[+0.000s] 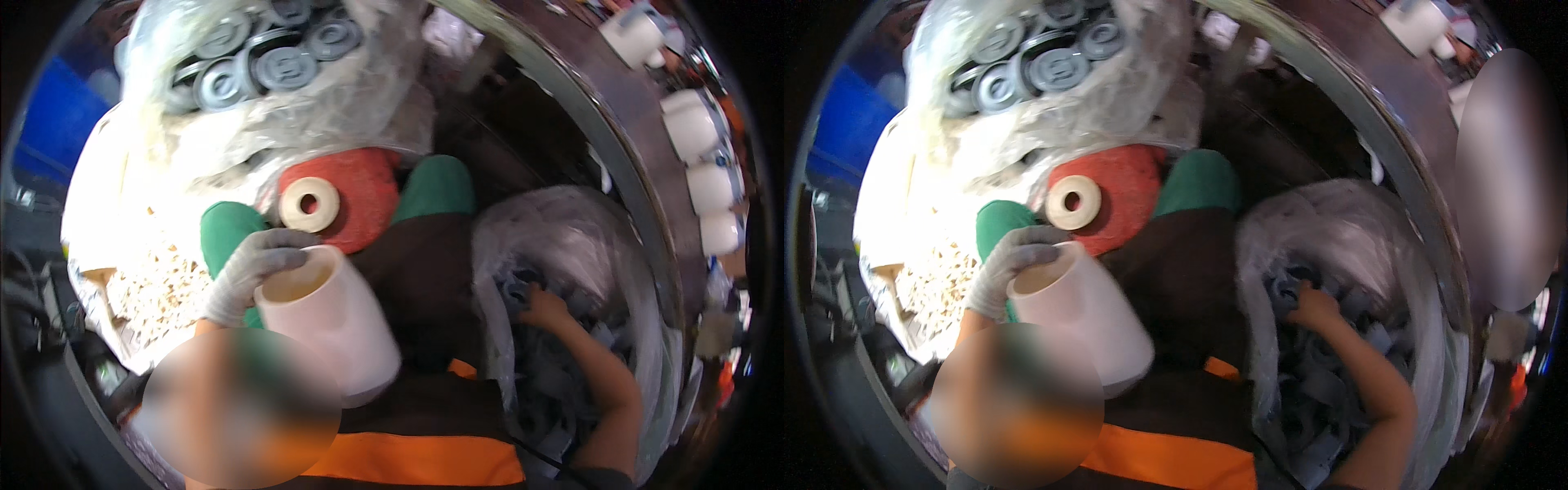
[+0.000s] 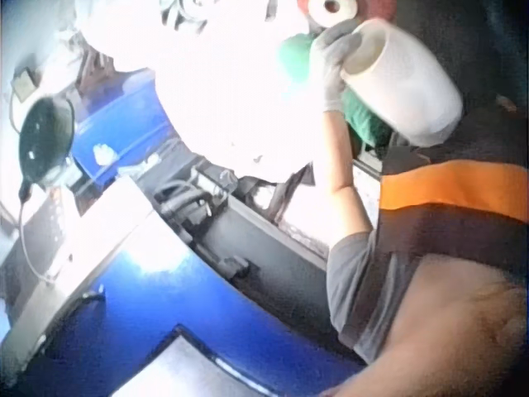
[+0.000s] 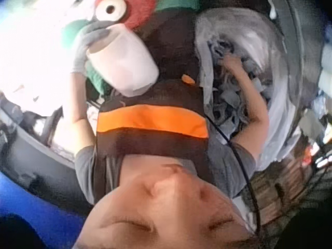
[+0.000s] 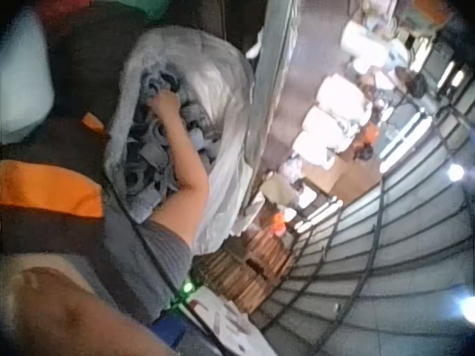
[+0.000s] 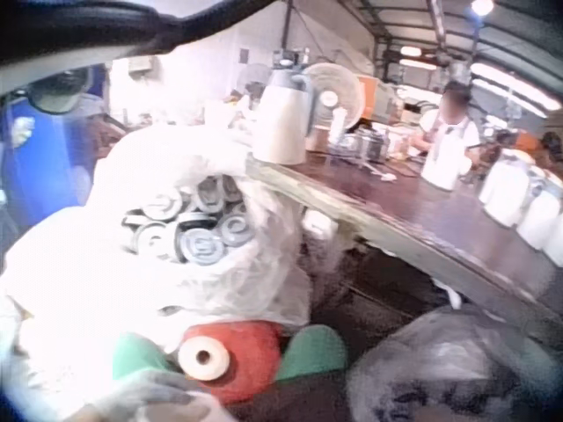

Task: The person assembles white electric kettles by inserting a small white plastic component into the base, attaching a grey lid, and placing the finished units on a nearby table. The person repeats this process for multiple kettles, retrieving parts from bags and organizing the completed items.

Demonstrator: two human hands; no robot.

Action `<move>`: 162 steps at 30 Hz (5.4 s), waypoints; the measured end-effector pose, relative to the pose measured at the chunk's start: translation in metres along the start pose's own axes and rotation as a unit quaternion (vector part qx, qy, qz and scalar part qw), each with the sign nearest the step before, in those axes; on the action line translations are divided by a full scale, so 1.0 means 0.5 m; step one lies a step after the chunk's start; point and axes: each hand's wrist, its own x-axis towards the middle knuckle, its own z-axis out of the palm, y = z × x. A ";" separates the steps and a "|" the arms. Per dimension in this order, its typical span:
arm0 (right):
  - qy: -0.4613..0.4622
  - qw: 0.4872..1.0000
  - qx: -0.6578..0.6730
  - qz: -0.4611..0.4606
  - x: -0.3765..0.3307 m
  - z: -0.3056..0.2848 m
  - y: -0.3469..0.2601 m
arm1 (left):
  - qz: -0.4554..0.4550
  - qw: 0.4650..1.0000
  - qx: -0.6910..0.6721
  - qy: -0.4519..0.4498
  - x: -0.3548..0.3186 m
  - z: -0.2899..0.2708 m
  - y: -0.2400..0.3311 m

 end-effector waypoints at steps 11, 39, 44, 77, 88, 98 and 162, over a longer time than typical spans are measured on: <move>0.220 0.785 0.488 -0.313 -0.266 -0.313 -0.257 | -0.004 0.958 -0.275 -0.074 0.040 0.040 -0.060; 0.235 0.738 0.360 -0.521 -0.149 -0.258 -0.454 | 0.078 0.969 -0.204 -0.112 0.001 0.047 -0.093; 0.235 0.712 0.373 -0.547 -0.132 -0.248 -0.458 | 0.094 0.984 -0.132 -0.069 0.007 0.050 -0.108; -0.064 0.778 0.489 -0.389 -0.145 -0.301 -0.352 | 0.123 0.787 0.562 0.223 0.237 -0.041 -0.054; 0.127 0.697 0.519 -0.478 -0.115 -0.441 -0.405 | 0.394 0.885 0.156 0.194 0.014 0.004 0.326; 0.456 0.633 0.341 -0.524 -0.026 -0.343 -0.486 | 0.294 0.675 0.657 0.166 0.102 0.112 0.283; -0.059 0.735 0.524 -0.426 -0.037 -0.400 -0.585 | 0.131 0.962 0.213 0.112 -0.031 -0.101 0.088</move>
